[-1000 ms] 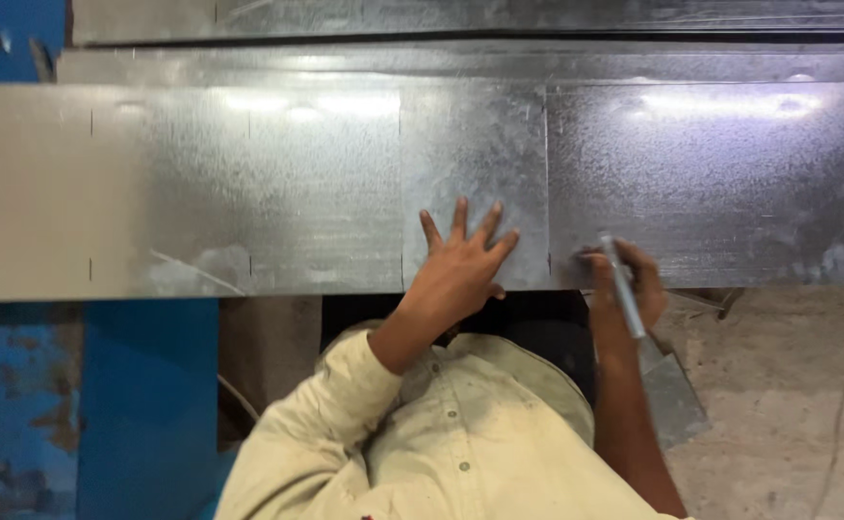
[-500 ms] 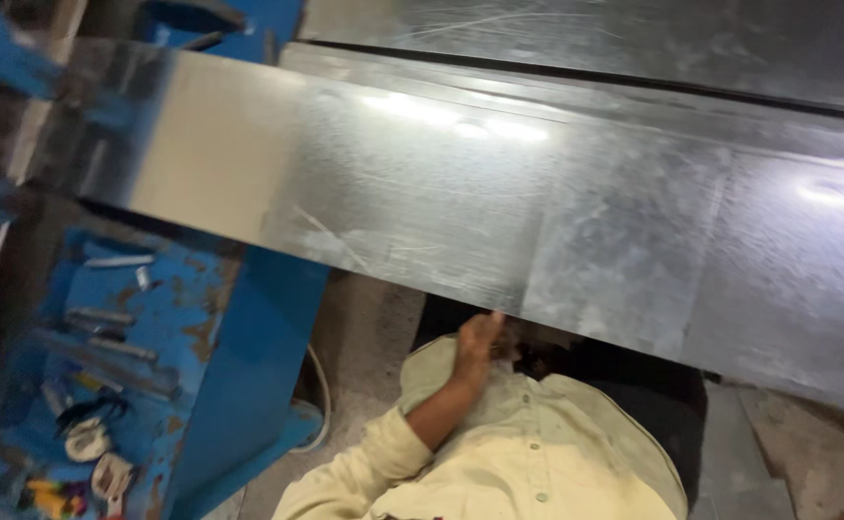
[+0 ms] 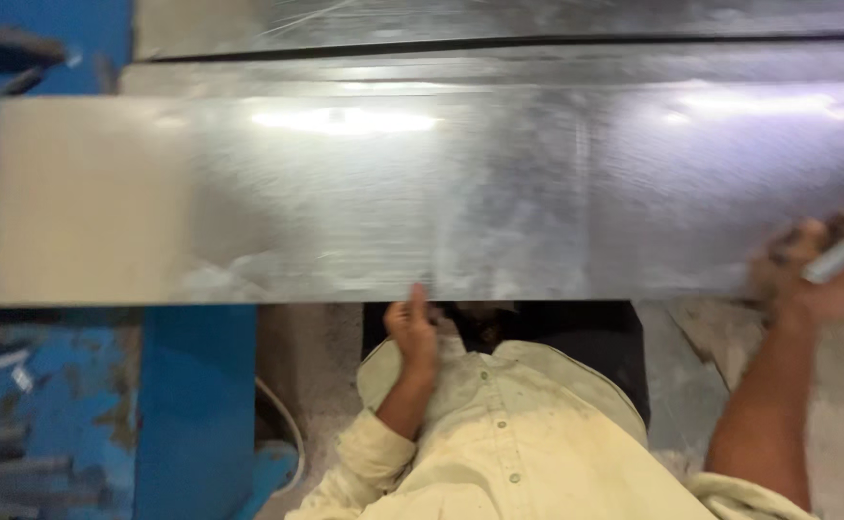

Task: The person uses a white marker to draw vertical lines on a large, flat metal sheet. They repeatedly reposition the sheet to align with existing marks and continue drawing lines across its surface.

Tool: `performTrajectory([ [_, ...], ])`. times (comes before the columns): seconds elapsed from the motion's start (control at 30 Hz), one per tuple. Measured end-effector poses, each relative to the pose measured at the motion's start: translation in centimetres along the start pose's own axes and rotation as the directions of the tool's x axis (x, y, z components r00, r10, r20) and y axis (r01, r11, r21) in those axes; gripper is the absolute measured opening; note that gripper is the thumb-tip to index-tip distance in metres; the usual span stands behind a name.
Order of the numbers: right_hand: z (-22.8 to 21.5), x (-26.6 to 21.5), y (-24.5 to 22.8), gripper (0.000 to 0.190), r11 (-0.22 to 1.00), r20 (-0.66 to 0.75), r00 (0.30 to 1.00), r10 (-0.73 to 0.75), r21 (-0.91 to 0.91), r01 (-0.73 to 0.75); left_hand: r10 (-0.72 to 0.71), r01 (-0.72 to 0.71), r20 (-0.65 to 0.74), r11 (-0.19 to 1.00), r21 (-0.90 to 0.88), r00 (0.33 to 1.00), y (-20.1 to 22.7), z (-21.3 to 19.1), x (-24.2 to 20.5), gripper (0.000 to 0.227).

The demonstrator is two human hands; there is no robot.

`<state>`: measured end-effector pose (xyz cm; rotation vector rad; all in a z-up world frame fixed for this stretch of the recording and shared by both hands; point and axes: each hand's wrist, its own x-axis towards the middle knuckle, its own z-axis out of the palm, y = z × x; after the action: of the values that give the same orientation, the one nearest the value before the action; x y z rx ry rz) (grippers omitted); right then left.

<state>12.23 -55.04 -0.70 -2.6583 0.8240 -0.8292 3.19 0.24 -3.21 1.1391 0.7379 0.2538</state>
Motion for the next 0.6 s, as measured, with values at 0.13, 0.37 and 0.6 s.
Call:
performTrajectory([
  [0.13, 1.9, -3.7, -8.1, 0.019, 0.934, -0.092, 0.980, -0.176, 0.300, 0.196, 0.166, -0.166, -0.110, 0.986, 0.005, 0.980, 3.7, -2.7, 1.8, 0.044],
  [0.37, -3.4, -9.2, -20.4, 0.023, 0.770, -0.046, 0.961, -0.271, 0.589, 0.245, 0.224, -0.244, -0.219, 0.968, -0.064, 0.950, 9.0, -7.2, 5.2, 0.034],
  [0.6, -5.6, -9.9, -22.8, 0.024, 0.755, 0.028, 0.960, -0.278, 0.625, 0.200, 0.397, -0.428, -0.225, 0.897, -0.111, 0.890, 9.7, -9.0, 3.4, 0.023],
])
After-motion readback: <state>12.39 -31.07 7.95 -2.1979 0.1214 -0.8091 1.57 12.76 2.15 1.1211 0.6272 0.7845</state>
